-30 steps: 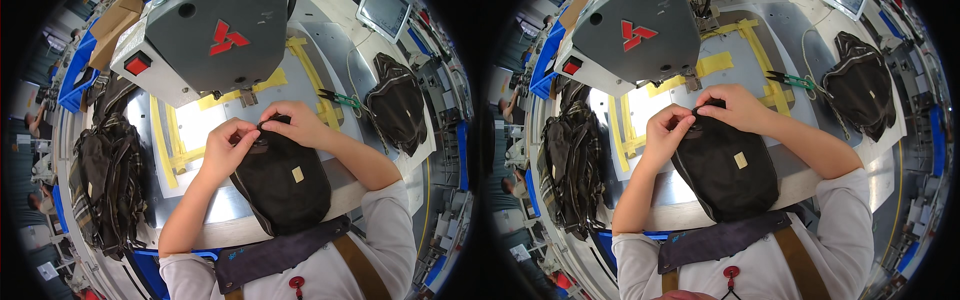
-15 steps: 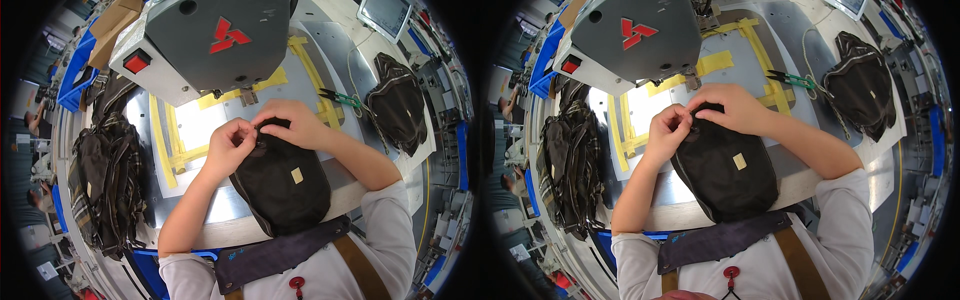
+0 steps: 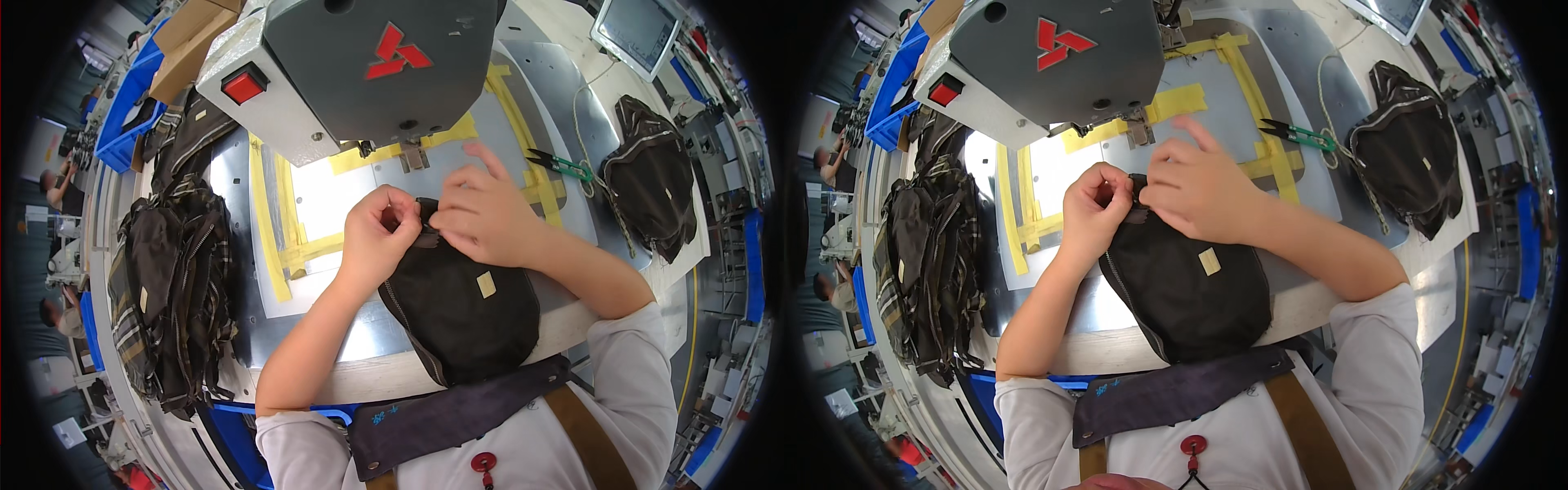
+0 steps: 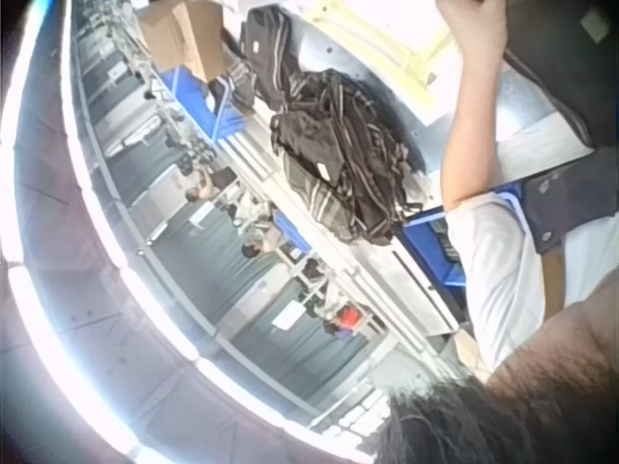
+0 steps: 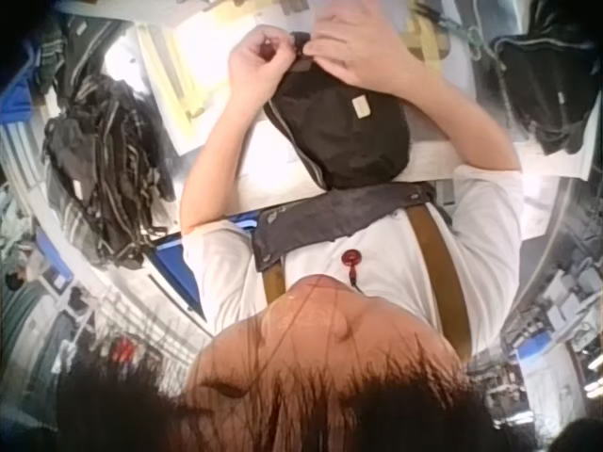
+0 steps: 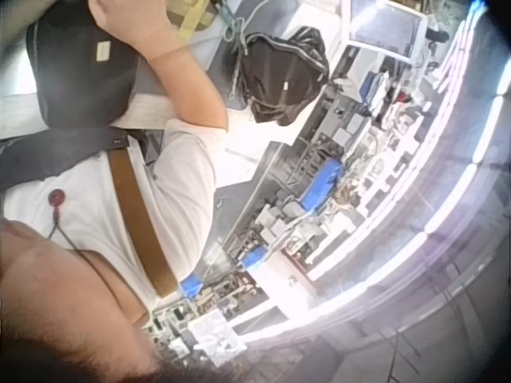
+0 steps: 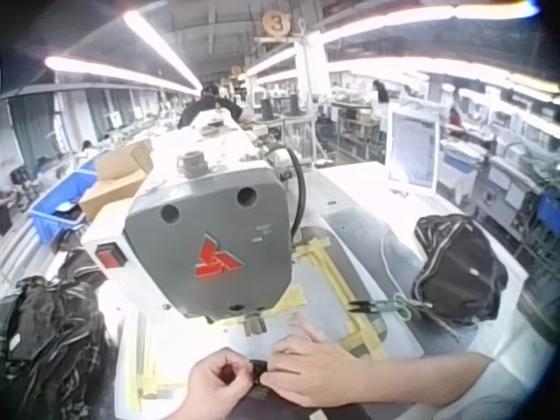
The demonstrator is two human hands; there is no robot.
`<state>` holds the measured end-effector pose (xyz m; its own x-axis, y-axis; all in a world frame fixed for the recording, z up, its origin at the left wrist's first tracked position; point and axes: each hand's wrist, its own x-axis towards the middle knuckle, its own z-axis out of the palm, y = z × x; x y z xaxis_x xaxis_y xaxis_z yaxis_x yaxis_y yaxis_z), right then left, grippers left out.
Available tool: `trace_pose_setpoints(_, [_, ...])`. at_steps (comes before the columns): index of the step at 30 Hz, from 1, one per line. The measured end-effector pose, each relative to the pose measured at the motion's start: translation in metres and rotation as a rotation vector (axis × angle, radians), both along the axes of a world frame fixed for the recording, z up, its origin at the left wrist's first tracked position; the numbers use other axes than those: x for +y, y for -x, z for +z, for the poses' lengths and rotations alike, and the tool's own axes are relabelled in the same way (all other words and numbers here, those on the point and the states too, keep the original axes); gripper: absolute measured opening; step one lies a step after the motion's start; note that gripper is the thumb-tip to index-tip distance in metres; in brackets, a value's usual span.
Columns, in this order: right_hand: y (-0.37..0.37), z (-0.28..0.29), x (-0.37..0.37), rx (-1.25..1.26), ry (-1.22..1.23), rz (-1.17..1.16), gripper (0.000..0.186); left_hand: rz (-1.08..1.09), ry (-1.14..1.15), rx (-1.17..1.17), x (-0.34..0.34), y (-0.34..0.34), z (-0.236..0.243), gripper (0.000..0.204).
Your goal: The person operates an industrial sewing machine to stitch the edges of dark-colored fabric bags. They repeatedly align the bag under the needle, sew a short segment, and then use scissors to cut the thread before moving to the next bag or section.
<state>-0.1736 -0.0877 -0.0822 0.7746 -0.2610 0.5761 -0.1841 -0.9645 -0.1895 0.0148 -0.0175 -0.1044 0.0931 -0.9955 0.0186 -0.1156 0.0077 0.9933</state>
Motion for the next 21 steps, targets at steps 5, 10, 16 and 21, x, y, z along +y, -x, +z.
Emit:
trace_pose_setpoints(5, [0.001, -0.003, -0.003, -0.057, -0.106, -0.109, 0.014, -0.105, -0.072, 0.144, -0.005, -0.007, -0.002, 0.006])
trace_pose_setpoints(10, [0.002, -0.005, -0.008, -0.052, -0.170, -0.181, 0.013, -0.149, 0.084, -0.009, -0.001, -0.004, 0.000, 0.008])
trace_pose_setpoints(16, [-0.001, -0.015, -0.001, -0.093, 0.201, -0.058, 0.010, 0.085, 0.226, -0.246, -0.004, 0.001, -0.008, 0.013])
trace_pose_setpoints(21, [-0.001, -0.014, -0.005, -0.142, 0.121, -0.110, 0.012, -0.027, 0.487, -0.535, -0.002, 0.002, -0.002, 0.023])
